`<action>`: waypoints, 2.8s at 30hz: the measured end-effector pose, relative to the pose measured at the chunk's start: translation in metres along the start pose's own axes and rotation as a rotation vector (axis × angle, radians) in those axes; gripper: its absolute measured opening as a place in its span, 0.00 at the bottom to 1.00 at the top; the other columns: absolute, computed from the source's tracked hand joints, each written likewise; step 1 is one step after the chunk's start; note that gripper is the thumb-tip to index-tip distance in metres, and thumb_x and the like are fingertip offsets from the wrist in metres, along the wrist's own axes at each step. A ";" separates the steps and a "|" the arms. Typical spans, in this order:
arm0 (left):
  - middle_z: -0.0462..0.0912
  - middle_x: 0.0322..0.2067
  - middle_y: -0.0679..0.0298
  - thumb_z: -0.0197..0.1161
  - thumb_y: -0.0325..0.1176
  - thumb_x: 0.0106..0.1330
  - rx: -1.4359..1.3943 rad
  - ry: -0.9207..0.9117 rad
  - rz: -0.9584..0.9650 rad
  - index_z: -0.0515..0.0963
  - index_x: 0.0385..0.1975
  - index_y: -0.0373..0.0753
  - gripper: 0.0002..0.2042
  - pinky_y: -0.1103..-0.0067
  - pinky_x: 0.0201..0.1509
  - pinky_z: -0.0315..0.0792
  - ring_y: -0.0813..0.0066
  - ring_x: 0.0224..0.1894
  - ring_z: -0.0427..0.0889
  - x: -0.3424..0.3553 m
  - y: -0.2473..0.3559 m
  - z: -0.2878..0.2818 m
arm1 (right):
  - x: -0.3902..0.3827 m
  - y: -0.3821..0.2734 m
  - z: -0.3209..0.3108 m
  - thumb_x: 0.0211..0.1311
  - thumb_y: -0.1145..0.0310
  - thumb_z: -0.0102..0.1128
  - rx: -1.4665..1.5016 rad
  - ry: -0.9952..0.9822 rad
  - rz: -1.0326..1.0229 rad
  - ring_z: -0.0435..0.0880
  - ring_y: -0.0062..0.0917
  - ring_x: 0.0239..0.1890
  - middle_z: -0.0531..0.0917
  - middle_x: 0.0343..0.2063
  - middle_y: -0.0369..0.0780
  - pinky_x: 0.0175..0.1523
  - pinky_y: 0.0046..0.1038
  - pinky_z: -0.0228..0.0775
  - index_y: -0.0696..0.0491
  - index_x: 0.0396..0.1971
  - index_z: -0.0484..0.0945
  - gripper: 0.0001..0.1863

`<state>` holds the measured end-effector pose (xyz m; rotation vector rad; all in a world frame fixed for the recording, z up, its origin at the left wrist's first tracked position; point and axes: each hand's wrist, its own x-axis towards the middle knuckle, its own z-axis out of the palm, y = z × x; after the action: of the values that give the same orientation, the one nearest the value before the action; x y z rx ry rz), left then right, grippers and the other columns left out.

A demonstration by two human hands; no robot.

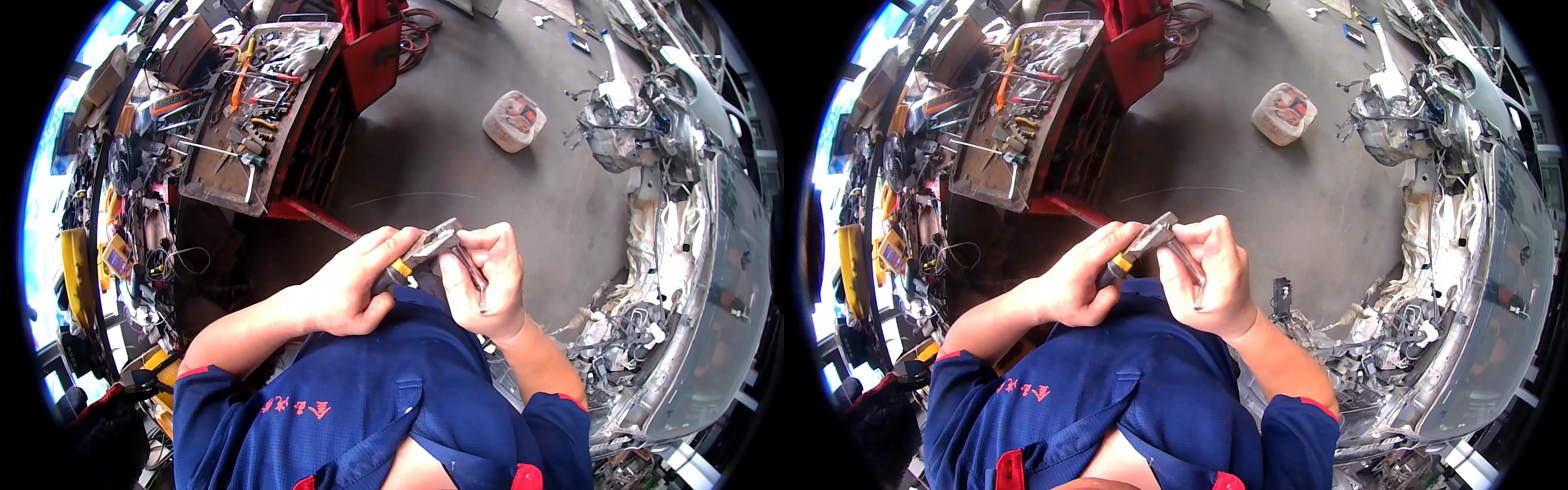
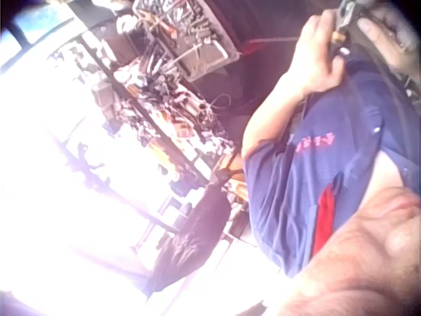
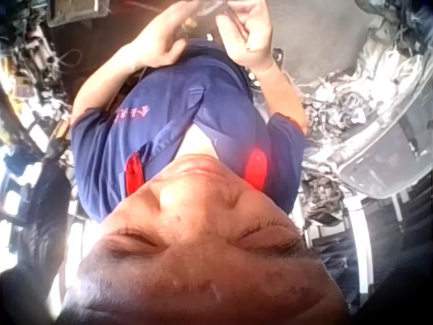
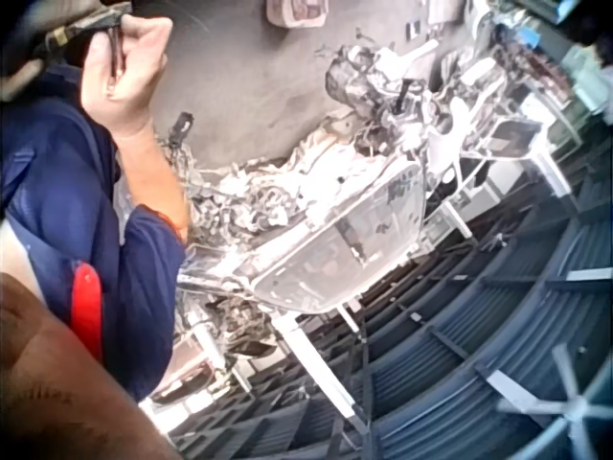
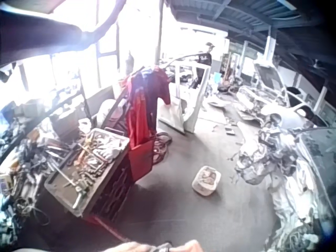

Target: The person picks up a pair of pliers from the floor and fits a small metal piece and a pin together using the pliers and their hands.

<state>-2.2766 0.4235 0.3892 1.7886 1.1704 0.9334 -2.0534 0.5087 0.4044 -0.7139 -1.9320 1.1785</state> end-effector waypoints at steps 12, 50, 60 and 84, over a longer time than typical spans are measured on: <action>0.78 0.49 0.45 0.71 0.26 0.49 0.326 -0.056 0.312 0.74 0.63 0.30 0.35 0.55 0.56 0.77 0.43 0.49 0.81 0.019 -0.011 -0.015 | -0.029 0.027 0.002 0.74 0.66 0.63 1.984 -0.464 0.778 0.58 0.15 0.19 0.65 0.19 0.30 0.26 0.22 0.49 0.52 0.64 0.71 0.23; 0.71 0.67 0.40 0.56 0.18 0.55 -0.023 0.038 -0.038 0.56 0.77 0.26 0.43 0.62 0.74 0.67 0.45 0.68 0.74 -0.003 -0.001 0.002 | 0.031 0.003 -0.020 0.56 0.77 0.72 -0.659 -0.090 -0.428 0.79 0.36 0.26 0.82 0.31 0.42 0.35 0.36 0.75 0.57 0.50 0.76 0.21; 0.72 0.65 0.38 0.58 0.19 0.52 0.076 -0.040 -0.066 0.59 0.75 0.24 0.42 0.60 0.73 0.69 0.39 0.66 0.74 0.001 0.010 -0.012 | 0.025 0.011 -0.017 0.58 0.79 0.72 -0.405 -0.049 -0.360 0.83 0.35 0.28 0.85 0.31 0.40 0.35 0.36 0.77 0.57 0.49 0.75 0.20; 0.76 0.55 0.43 0.69 0.24 0.50 0.193 -0.017 0.138 0.68 0.70 0.31 0.40 0.56 0.63 0.75 0.42 0.55 0.80 -0.004 -0.007 0.002 | -0.039 0.019 0.004 0.77 0.66 0.60 1.723 -0.282 0.735 0.60 0.16 0.21 0.64 0.19 0.29 0.28 0.23 0.52 0.54 0.58 0.70 0.17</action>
<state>-2.2783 0.4211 0.3809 2.0500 1.1714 0.9071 -2.0331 0.4853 0.3740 -0.1922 -0.1642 2.7507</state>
